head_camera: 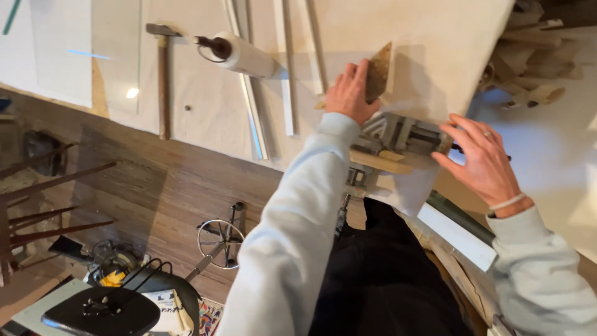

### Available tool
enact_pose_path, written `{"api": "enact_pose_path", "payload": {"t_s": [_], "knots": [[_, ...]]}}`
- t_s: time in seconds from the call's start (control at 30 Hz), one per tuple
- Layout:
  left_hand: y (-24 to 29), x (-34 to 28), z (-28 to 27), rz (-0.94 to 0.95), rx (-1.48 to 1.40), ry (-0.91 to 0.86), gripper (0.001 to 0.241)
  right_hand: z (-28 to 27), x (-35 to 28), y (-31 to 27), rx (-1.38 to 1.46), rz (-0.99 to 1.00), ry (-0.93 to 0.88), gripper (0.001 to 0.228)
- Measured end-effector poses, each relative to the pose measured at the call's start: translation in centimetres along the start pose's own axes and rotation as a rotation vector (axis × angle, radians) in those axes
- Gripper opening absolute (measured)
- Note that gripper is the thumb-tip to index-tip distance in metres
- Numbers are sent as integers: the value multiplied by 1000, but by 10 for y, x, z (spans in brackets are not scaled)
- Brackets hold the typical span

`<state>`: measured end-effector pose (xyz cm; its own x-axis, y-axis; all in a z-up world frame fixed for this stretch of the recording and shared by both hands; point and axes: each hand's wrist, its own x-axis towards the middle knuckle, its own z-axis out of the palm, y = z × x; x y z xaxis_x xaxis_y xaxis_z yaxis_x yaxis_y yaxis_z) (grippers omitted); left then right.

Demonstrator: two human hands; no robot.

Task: The person applies glue to a mitered picture frame molding piece, then places it into a corner clamping vise on the workbench and tightens the clamp screw by hand to hold the joint. They align the molding against the triangular guide and adjust the clamp at the end.

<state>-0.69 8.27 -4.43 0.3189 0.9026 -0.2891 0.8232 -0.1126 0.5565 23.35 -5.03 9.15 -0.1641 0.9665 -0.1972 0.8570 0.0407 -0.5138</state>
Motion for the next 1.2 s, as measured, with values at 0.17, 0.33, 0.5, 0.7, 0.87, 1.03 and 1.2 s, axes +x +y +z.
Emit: {"api": "enact_pose_path", "payload": {"t_s": [0.17, 0.33, 0.5, 0.7, 0.87, 1.03, 1.2], "knots": [[1, -12, -1, 41, 14, 147, 101, 2, -3, -3, -5, -20, 61, 42], [-31, -71, -67, 196, -251, 374, 73, 5, -8, -24, -16, 49, 122, 30], [-159, -96, -90, -251, -455, 464, 11, 17, 12, -83, 101, 81, 202, 22], [-270, -1, -51, -341, -535, 498, 59, 48, 55, -216, 183, 58, 160, 24], [-259, 21, -55, -439, -488, 323, 56, 85, 33, -280, 195, 230, 96, 25], [-275, 40, -46, -543, -606, 181, 51, 99, 20, -301, 211, 412, 27, 25], [-318, 44, -39, -470, -1277, 148, 44, 117, 33, -308, 258, 382, 85, 30]]}}
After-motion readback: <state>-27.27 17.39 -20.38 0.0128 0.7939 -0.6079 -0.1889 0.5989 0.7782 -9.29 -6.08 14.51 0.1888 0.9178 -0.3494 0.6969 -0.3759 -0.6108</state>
